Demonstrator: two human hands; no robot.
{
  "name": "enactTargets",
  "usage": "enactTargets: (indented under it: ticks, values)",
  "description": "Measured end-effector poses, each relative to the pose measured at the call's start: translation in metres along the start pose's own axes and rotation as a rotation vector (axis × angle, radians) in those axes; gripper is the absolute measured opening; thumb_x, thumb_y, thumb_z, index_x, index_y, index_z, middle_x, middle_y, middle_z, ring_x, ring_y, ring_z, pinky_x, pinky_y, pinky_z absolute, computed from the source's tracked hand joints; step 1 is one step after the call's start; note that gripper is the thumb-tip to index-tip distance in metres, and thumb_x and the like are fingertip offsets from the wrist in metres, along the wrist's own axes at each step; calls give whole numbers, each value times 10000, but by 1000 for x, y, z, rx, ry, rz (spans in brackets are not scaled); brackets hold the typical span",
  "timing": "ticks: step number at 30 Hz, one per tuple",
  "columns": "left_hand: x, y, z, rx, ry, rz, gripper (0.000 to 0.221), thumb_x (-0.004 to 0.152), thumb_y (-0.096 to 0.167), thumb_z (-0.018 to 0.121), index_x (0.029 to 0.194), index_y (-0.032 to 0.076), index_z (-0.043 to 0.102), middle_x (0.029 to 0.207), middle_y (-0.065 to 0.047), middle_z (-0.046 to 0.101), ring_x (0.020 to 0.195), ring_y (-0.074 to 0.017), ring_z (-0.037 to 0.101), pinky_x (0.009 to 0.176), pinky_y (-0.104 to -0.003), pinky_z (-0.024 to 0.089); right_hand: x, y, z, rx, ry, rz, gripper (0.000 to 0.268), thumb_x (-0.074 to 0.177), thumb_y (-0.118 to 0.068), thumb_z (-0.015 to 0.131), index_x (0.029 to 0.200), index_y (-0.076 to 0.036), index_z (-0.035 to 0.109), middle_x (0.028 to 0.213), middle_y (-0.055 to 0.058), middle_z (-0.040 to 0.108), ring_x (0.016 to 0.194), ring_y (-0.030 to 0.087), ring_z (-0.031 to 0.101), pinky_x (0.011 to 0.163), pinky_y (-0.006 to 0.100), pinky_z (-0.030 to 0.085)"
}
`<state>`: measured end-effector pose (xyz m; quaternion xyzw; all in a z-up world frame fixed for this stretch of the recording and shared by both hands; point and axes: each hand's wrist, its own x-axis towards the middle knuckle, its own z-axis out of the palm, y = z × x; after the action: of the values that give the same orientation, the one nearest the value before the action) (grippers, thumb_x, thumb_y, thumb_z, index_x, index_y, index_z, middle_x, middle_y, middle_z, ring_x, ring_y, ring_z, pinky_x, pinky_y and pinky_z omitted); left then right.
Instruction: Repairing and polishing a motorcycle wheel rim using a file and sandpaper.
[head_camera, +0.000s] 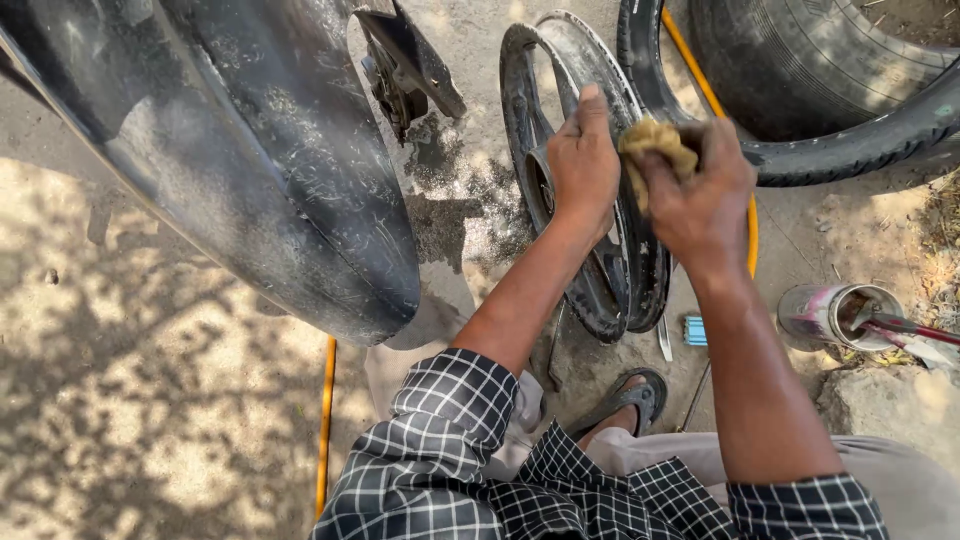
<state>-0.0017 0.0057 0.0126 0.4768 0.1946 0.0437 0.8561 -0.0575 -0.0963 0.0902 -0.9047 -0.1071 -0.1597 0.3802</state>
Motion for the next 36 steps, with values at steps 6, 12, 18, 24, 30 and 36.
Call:
enactTargets:
  ticks: [6, 12, 18, 24, 30, 36]
  values:
    - [17, 2, -2, 10, -51, -43, 581, 1018, 588, 468, 685, 121, 563, 549, 64, 312, 486, -81, 309, 435, -319, 286, -57, 30, 3, -264, -42, 40, 231, 1019, -168, 797, 1044, -16, 625, 919, 123, 627, 733, 230, 614, 620, 382, 511]
    - [29, -24, -6, 147, -93, 7, 726, 1063, 668, 427, 784, -2, 418, 612, -3, 308, 531, -157, 355, 475, -394, 374, -194, 91, 23, -19, 15, 18, 178, 1055, -177, 682, 1084, -32, 583, 930, 62, 650, 751, 147, 643, 653, 295, 527]
    - [-41, 0, -9, 268, -73, 224, 1083, 962, 834, 261, 1578, -56, 284, 1413, -178, 494, 1295, -340, 449, 1065, -518, 394, -173, 71, 26, 141, 9, 230, 93, 1059, -105, 642, 1066, -15, 620, 809, 65, 630, 690, 184, 611, 635, 303, 483]
    - [-29, 10, -21, -34, -185, 128, 1021, 1019, 749, 417, 1452, -172, 509, 1409, -320, 610, 1361, -371, 544, 1168, -423, 396, -102, 15, 8, -46, 1, 144, 147, 1054, -118, 680, 1034, 6, 604, 793, 122, 578, 670, 219, 568, 615, 371, 421]
    - [-42, 1, -3, 99, -221, 158, 909, 1020, 678, 433, 1520, -81, 413, 1375, -231, 606, 1276, -257, 578, 1088, -368, 452, -82, 2, -18, -195, -48, 223, 197, 1096, -187, 654, 1069, 7, 658, 862, 142, 605, 739, 265, 601, 660, 404, 460]
    - [-55, -4, 6, 135, -369, -27, 810, 992, 587, 490, 1532, -15, 449, 1210, -211, 673, 1064, -224, 650, 904, -359, 541, -118, -2, -15, -168, 56, 125, 166, 1086, -153, 620, 1133, 2, 659, 938, 149, 648, 831, 282, 662, 720, 399, 506]
